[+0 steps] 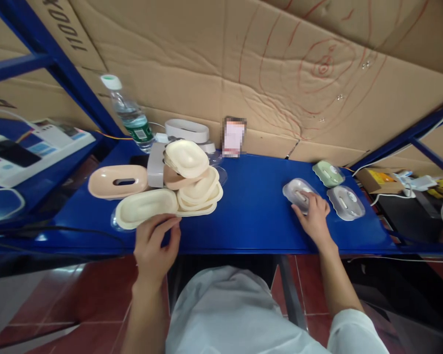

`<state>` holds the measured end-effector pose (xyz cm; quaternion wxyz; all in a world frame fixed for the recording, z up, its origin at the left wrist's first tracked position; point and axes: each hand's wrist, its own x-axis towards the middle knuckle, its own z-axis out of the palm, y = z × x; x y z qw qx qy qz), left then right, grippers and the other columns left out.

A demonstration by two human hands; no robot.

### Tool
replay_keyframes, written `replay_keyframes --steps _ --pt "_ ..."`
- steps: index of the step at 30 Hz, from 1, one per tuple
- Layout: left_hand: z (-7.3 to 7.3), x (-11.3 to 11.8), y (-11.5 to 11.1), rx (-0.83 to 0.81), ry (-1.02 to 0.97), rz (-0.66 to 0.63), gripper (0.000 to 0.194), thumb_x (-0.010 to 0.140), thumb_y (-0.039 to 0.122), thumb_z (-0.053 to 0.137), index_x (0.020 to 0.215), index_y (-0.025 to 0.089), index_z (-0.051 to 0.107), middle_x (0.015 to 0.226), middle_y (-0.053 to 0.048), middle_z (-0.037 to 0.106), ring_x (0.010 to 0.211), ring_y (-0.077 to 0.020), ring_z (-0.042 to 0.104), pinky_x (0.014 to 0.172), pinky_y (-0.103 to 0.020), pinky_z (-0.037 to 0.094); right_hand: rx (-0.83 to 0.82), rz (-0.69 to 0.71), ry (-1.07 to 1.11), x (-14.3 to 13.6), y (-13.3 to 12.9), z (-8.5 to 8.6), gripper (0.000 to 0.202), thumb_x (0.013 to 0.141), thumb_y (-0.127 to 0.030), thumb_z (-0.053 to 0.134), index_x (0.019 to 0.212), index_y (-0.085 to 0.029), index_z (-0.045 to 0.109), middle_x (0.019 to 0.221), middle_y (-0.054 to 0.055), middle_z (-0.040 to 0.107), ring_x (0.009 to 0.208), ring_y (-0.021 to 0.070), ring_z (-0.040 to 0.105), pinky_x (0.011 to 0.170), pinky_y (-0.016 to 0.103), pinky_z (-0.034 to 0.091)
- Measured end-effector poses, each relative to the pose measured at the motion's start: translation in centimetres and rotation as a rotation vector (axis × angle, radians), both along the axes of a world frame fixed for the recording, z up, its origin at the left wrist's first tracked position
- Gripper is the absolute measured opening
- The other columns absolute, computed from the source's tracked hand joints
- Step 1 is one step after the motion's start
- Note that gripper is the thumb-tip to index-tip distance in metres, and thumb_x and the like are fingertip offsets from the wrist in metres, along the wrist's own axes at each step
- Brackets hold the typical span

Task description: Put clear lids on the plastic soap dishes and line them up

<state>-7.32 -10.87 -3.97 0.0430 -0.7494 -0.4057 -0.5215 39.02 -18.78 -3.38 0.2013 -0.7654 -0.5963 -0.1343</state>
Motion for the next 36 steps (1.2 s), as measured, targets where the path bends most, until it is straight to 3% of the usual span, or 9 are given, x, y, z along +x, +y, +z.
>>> replay_keyframes --steps 6,10,15,18,21,25,28,32,36 --pt "1.2 6.1 -2.3 -0.177 0.020 -0.393 0.031 0.097 0.005 0.065 0.119 0.026 0.069 0.110 -0.005 0.075 0.105 -0.0192 0.071 0.095 -0.036 0.058 0.000 0.233 0.204 -2.1 -1.9 1.2 0.057 0.100 -0.060 0.064 0.150 -0.032 0.059 0.156 0.016 0.053 0.148 0.0389 0.050 0.120 0.063 0.044" --pt "1.2 10.5 -3.3 -0.299 0.215 -0.552 0.028 0.104 0.020 0.062 0.132 0.026 0.067 0.134 -0.009 0.070 0.123 -0.0241 0.067 0.105 -0.042 0.057 -0.088 0.355 0.352 -3.2 -2.7 2.5 0.053 0.100 -0.057 0.067 0.148 -0.035 0.063 0.151 0.012 0.060 0.144 0.0353 0.056 0.122 0.060 0.047" --pt "0.4 13.6 -3.4 -0.303 0.436 -0.661 0.041 0.106 0.028 0.060 0.147 0.028 0.061 0.162 -0.013 0.052 0.149 -0.0329 0.050 0.121 -0.056 0.048 -0.138 0.462 0.426 -2.6 0.5 2.6 0.047 0.103 -0.054 0.065 0.145 -0.032 0.066 0.148 0.010 0.067 0.144 0.0297 0.058 0.123 0.055 0.047" --pt "0.2 13.8 -3.3 -0.309 0.473 -0.666 0.036 0.107 0.028 0.059 0.142 0.027 0.064 0.161 -0.012 0.052 0.146 -0.0329 0.051 0.121 -0.057 0.046 -0.121 0.385 0.311 -1.2 4.5 2.4 0.049 0.104 -0.051 0.063 0.145 -0.024 0.066 0.151 0.016 0.065 0.146 0.0327 0.056 0.123 0.059 0.044" --pt "0.3 13.5 -3.3 -0.318 0.447 -0.626 0.031 0.106 0.027 0.060 0.136 0.024 0.065 0.151 -0.013 0.059 0.135 -0.0306 0.057 0.117 -0.054 0.049 -0.092 0.275 0.152 -1.1 6.6 3.1 0.053 0.108 -0.045 0.056 0.153 -0.018 0.059 0.164 0.022 0.052 0.157 0.0392 0.043 0.127 0.071 0.031" --pt "0.4 12.6 -2.9 -0.321 0.420 -0.515 0.026 0.106 0.024 0.058 0.130 0.024 0.067 0.127 -0.012 0.067 0.116 -0.0284 0.063 0.107 -0.052 0.053 -0.192 0.510 0.158 -4.2 3.8 4.3 0.049 0.112 -0.046 0.050 0.159 -0.029 0.054 0.164 0.012 0.055 0.156 0.0318 0.047 0.127 0.062 0.037" --pt "0.2 11.2 -2.0 -0.341 0.433 -0.456 0.020 0.106 0.025 0.057 0.121 0.025 0.070 0.124 -0.011 0.067 0.115 -0.0289 0.064 0.102 -0.050 0.054 -0.307 0.689 0.145 -7.3 0.4 3.4 0.053 0.108 -0.051 0.059 0.157 -0.033 0.055 0.167 0.010 0.051 0.157 0.0329 0.046 0.126 0.061 0.040" --pt "-0.1 9.3 -0.8 -0.390 0.387 -0.432 0.032 0.108 0.026 0.055 0.138 0.027 0.064 0.142 -0.013 0.061 0.130 -0.0297 0.062 0.111 -0.051 0.053 -0.279 0.682 0.094 -9.9 -1.1 1.6 0.058 0.107 -0.048 0.062 0.162 -0.032 0.051 0.167 0.010 0.051 0.162 0.0386 0.036 0.124 0.068 0.040" --pt "-0.2 9.2 -0.7 -0.413 0.339 -0.427 0.054 0.108 0.031 0.057 0.160 0.030 0.045 0.162 -0.017 0.046 0.150 -0.0333 0.050 0.121 -0.056 0.048 -0.317 0.731 0.141 -10.2 0.6 2.9 0.047 0.110 -0.047 0.056 0.154 -0.031 0.060 0.158 0.007 0.062 0.161 0.0353 0.040 0.127 0.063 0.038"
